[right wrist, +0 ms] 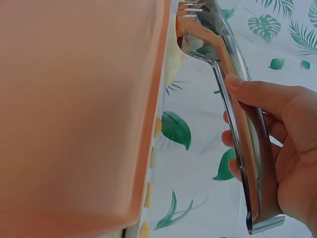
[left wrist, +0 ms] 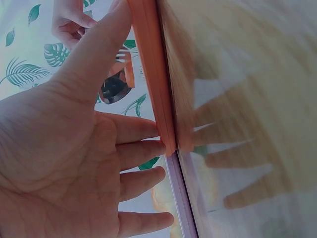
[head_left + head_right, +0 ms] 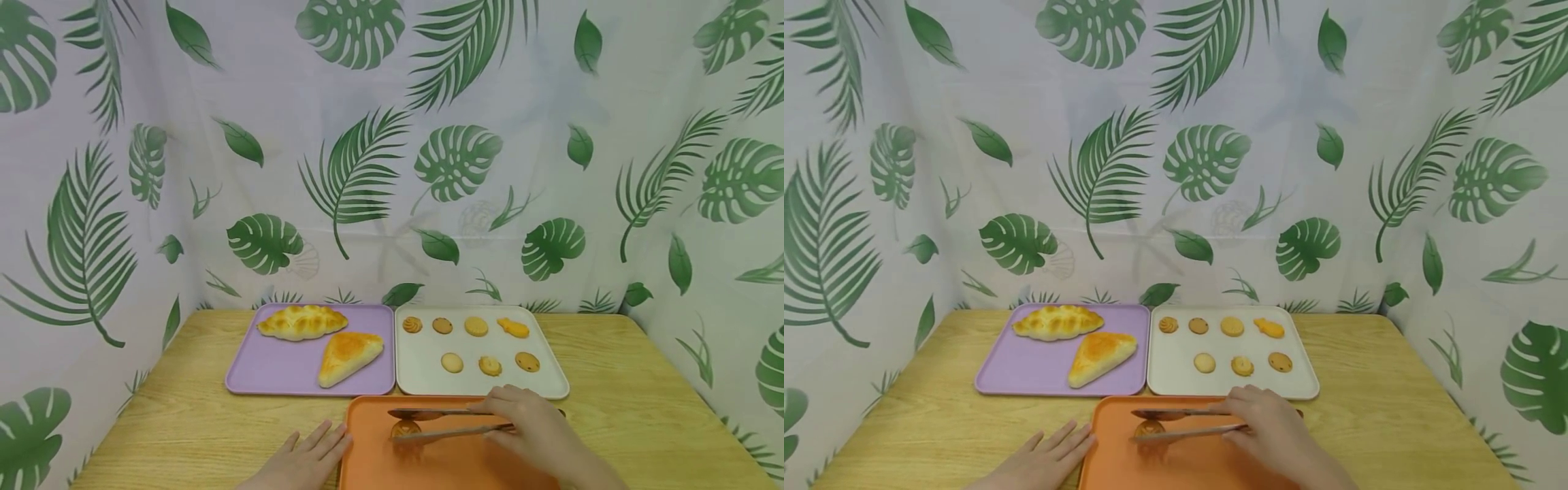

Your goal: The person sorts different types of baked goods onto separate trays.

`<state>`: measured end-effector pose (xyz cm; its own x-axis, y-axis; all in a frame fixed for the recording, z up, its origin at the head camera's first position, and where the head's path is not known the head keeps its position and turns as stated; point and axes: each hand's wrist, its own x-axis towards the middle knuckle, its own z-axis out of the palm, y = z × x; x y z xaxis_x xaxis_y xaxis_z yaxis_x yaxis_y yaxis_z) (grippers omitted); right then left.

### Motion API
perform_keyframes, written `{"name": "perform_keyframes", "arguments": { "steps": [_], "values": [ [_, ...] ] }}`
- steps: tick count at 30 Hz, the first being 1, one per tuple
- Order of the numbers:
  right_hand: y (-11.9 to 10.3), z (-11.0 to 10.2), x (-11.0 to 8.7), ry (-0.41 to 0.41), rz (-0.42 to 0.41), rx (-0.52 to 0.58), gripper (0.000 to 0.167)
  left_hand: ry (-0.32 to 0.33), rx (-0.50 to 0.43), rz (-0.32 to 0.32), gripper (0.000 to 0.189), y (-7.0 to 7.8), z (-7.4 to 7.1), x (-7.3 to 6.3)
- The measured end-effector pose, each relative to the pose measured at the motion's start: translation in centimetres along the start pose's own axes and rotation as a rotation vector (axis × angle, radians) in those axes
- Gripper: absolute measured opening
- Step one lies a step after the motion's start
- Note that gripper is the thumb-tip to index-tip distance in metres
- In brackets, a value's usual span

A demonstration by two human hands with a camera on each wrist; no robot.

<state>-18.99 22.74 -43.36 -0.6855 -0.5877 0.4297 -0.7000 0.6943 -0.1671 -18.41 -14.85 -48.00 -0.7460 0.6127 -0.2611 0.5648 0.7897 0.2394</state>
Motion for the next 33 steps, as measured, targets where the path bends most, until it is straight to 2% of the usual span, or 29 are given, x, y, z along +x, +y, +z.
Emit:
{"name": "perform_keyframes", "arguments": {
  "steps": [4, 9, 15, 26, 33],
  "values": [
    [0.8, -0.4, 0.4, 0.059, 0.009, -0.015, 0.044, -0.001, 0.006, 0.001, 0.082, 0.0, -0.1, 0.0],
    [1.8, -0.6, 1.1, 0.088, 0.06, -0.025, 0.042, -0.006, 0.007, -0.002, 0.082, 0.1, -0.1, 0.0],
    [3.2, -0.5, 2.2, 0.126, 0.062, -0.059, 0.042, 0.0, 0.01, 0.01, 0.082, -0.1, 0.2, 0.1],
    [6.0, 0.7, 4.0, 0.023, 0.228, 0.011, 0.034, -0.002, 0.002, 0.003, 0.082, -0.1, 0.2, 0.2],
    [7.5, 1.8, 4.8, -0.017, 0.254, -0.004, 0.031, -0.007, -0.013, 0.004, 0.082, -0.1, 0.3, 0.1]
  ]
}}
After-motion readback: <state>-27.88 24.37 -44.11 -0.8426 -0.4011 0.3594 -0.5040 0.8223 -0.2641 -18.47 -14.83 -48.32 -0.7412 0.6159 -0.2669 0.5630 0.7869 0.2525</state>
